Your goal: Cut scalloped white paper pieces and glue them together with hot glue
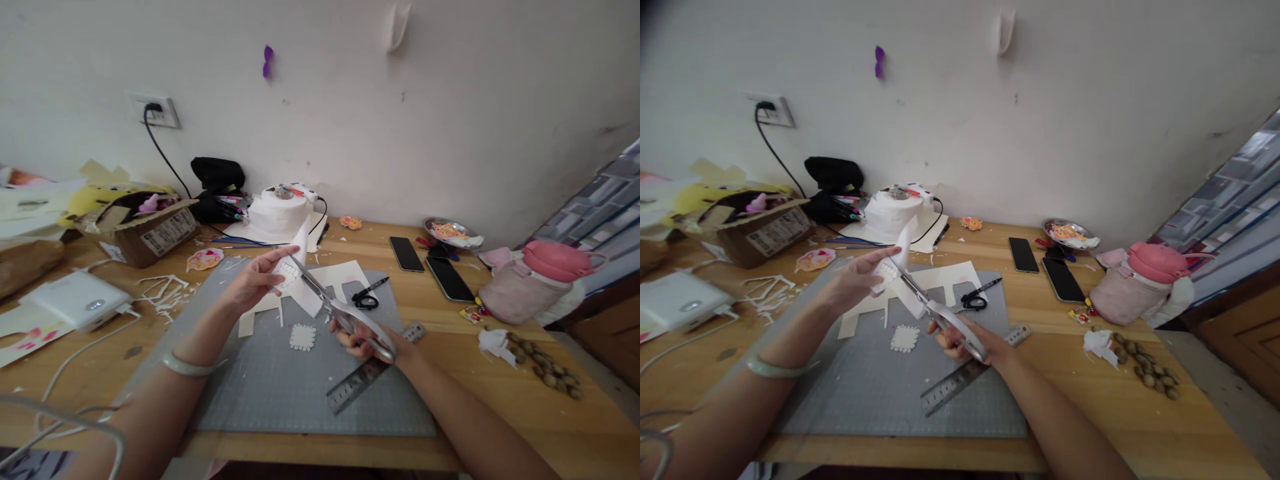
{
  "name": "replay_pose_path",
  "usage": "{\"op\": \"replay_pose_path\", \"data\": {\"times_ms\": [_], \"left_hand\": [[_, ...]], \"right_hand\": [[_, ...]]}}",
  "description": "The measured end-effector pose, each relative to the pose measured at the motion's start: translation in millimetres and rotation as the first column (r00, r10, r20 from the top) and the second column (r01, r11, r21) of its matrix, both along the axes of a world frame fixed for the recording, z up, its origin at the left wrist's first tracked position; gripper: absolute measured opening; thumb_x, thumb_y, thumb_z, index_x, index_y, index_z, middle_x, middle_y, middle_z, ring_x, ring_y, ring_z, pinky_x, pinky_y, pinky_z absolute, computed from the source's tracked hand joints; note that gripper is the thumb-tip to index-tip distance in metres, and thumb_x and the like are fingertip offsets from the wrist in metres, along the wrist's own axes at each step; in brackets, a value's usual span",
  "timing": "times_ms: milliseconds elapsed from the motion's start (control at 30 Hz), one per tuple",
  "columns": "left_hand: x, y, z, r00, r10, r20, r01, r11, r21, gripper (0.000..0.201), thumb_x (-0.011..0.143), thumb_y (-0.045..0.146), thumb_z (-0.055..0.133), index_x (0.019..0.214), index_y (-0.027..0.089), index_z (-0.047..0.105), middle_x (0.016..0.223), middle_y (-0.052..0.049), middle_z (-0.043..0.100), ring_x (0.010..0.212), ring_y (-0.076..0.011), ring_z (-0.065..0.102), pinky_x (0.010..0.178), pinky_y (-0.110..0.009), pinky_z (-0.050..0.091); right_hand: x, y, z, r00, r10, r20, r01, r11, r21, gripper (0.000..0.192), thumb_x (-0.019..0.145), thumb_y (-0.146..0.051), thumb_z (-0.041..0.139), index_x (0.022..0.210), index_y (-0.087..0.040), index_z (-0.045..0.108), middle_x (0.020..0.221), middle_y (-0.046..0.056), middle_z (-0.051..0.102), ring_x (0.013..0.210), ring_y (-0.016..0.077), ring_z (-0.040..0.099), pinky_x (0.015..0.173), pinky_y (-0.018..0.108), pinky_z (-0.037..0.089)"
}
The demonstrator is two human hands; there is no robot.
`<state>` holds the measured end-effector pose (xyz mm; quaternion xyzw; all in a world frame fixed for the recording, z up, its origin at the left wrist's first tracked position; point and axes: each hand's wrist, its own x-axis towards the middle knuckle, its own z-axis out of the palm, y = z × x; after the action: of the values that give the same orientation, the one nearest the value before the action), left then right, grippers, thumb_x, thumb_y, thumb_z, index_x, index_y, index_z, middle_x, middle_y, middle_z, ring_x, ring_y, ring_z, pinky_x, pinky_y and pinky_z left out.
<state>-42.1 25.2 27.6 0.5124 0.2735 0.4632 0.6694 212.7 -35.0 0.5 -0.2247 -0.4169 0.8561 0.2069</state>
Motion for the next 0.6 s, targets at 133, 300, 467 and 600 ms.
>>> {"op": "replay_pose_path", "data": {"times_ms": [133,300,467,600], "left_hand": [[2.3,-1.6,1.8,0.999,0.004,0.049,-0.002,0.999,-0.054,0.058,0.059,0.004,0.064,0.115,0.017,0.057,0.066,0.003,0.059,0.046,-0.0051,0.047,0.040,-0.015,0.040],[5.9,-3.7,3.4,0.994,0.020,0.106,-0.009,0.994,-0.111,0.057,0.056,0.003,0.063,0.111,0.015,0.060,0.066,0.003,0.058,0.046,-0.0051,0.046,0.039,-0.016,0.037],[8.4,-4.7,4.0,0.989,0.018,0.149,0.003,0.990,-0.139,0.055,0.053,0.003,0.063,0.106,0.016,0.063,0.064,0.002,0.058,0.042,-0.0039,0.042,0.036,-0.015,0.034],[8.1,-4.6,3.5,0.987,0.030,0.158,-0.006,0.988,-0.153,0.055,0.053,0.004,0.061,0.107,0.017,0.063,0.067,0.001,0.059,0.042,-0.0033,0.039,0.036,-0.015,0.032]], "right_hand": [[0.3,1.5,-3.0,1.000,0.006,-0.011,-0.006,1.000,-0.017,0.038,0.062,-0.035,0.071,0.090,-0.016,0.054,0.056,-0.010,0.035,0.039,-0.0002,0.021,0.036,0.015,0.007],[0.4,1.7,-4.3,1.000,-0.003,-0.018,0.003,1.000,-0.010,0.038,0.061,-0.031,0.072,0.091,-0.015,0.054,0.056,-0.010,0.036,0.039,-0.0002,0.021,0.036,0.015,0.007],[-1.1,0.3,-1.9,1.000,-0.020,-0.001,0.020,1.000,-0.004,0.037,0.061,-0.035,0.071,0.088,-0.015,0.055,0.056,-0.010,0.036,0.038,-0.0002,0.020,0.035,0.016,0.006],[-1.5,-0.2,-1.0,1.000,-0.019,-0.001,0.019,1.000,-0.013,0.033,0.064,-0.036,0.069,0.087,-0.015,0.056,0.055,-0.010,0.035,0.039,0.0001,0.020,0.036,0.016,0.007]]}}
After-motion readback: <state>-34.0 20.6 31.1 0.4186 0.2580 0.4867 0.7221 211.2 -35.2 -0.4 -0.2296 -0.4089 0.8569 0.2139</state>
